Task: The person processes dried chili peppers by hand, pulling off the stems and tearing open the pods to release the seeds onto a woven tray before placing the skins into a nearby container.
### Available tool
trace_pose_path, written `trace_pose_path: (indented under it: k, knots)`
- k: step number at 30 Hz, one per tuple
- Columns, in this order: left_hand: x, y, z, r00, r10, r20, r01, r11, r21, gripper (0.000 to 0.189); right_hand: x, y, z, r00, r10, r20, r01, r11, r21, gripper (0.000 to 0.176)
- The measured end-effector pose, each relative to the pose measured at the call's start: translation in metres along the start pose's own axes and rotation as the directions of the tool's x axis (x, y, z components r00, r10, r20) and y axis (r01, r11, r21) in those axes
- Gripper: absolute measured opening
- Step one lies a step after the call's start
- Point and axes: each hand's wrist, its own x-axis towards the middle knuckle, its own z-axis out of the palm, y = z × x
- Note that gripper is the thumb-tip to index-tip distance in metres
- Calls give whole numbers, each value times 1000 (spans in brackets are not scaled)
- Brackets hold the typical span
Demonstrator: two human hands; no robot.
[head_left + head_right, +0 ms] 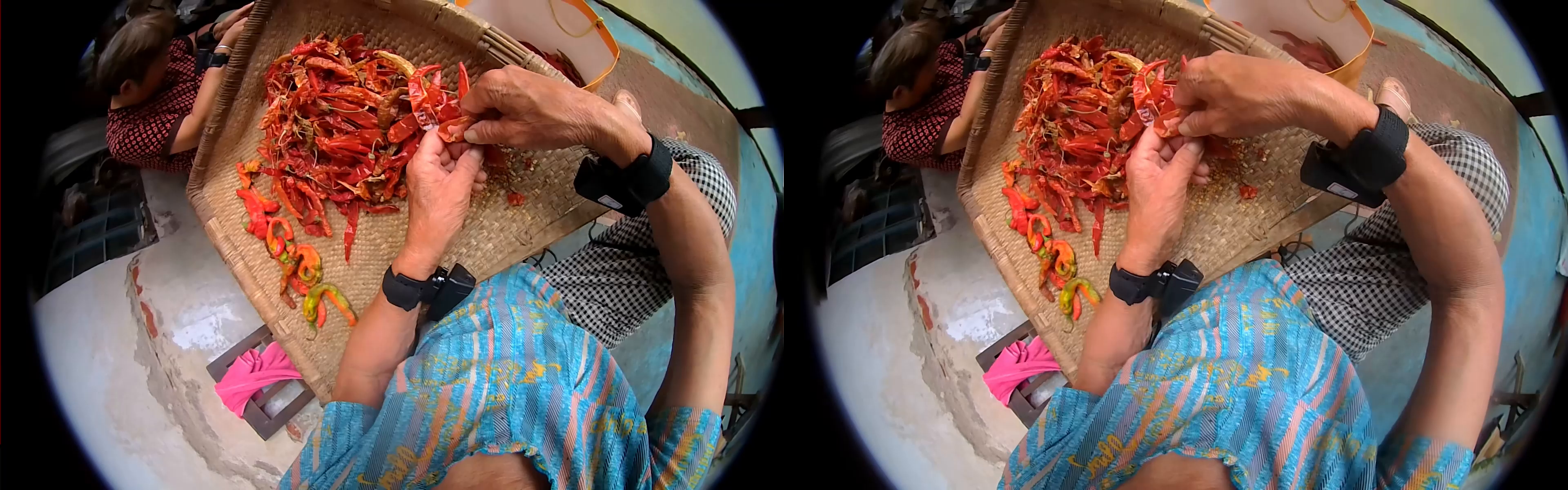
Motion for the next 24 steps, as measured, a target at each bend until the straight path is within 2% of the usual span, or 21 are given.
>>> trace_pose_path:
  k: [2, 3, 4, 5, 7, 8, 9, 11, 13, 14, 15, 17, 18, 19, 20, 21, 22, 23, 24]
  knots:
    - [-3, 2, -4, 1000, -3, -3, 3, 999, -53, 23, -2, -16, -14, 999, 28, -19, -29, 999, -22, 25]
    - [-5, 3, -8, 992, 110, -56, -102, 987, 124, 21, -3, -19, -19, 997, 63, -36, -64, 997, -42, 26]
    - [-5, 4, -12, 970, 227, -88, -191, 934, 301, 20, -8, -9, -12, 936, -163, -312, 140, 986, -95, 25]
    - [-3, 7, -17, 970, 228, -88, -192, 934, 301, 20, -9, -4, -16, 936, -164, -313, 140, 985, -96, 25]
    - [4, 15, -31, 897, 432, -92, -306, 758, 576, 16, -8, -3, -30, 839, -224, -496, 182, 974, -132, 26]
    - [7, 22, -32, 878, 468, -98, -299, 698, 651, 16, -9, -7, -40, 773, -280, -570, 167, 956, -243, 21]
    - [11, 24, -35, 878, 468, -99, -299, 698, 651, 16, -10, -11, -50, 699, -342, -628, 138, 926, -351, 22]
    - [20, 25, -37, 872, 489, -17, -284, 534, 796, 20, -16, -12, -56, 677, -158, -718, -44, 966, -254, 22]
    - [27, 20, -37, 876, 482, 5, -292, 523, 800, 24, -22, -3, -71, 664, -143, -734, -90, 959, -268, 20]
    - [29, 14, -37, 860, 508, 48, -328, 478, 815, 25, -27, -1, -70, 678, -59, -733, -174, 956, -238, 18]
    - [31, 10, -36, 842, 531, 91, -362, 432, 826, 27, -29, 10, -68, 678, -57, -733, -177, 955, -238, 18]
    - [32, 6, -32, 855, 513, 78, -352, 464, 813, 30, -23, 22, -67, 679, -169, -714, -62, 956, -285, 18]
    - [31, 5, -31, 866, 496, 61, -345, 505, 791, 30, -32, 9, -66, 739, 131, -661, -321, 931, -175, 18]
    - [29, 5, -31, 878, 477, 43, -334, 546, 769, 30, -33, 12, -64, 738, 130, -662, -322, 930, -176, 18]
    - [26, 6, -29, 877, 478, 42, -334, 546, 768, 30, -34, 17, -58, 735, -50, -676, -237, 916, -324, 19]
    - [24, 8, -27, 903, 429, -9, -295, 636, 713, 28, -33, 23, -53, 714, -230, -662, -155, 869, -469, 21]
    - [21, 10, -25, 926, 373, -55, -251, 718, 650, 27, -24, 28, -53, 621, -390, -680, -72, 836, -545, 20]
    - [19, 11, -25, 925, 375, -55, -253, 718, 648, 27, -25, 30, -53, 621, -391, -679, -72, 834, -547, 20]
    - [17, 12, -26, 929, 360, -87, -263, 806, 530, 25, -24, 15, -57, 729, -168, -663, -47, 955, -293, 18]
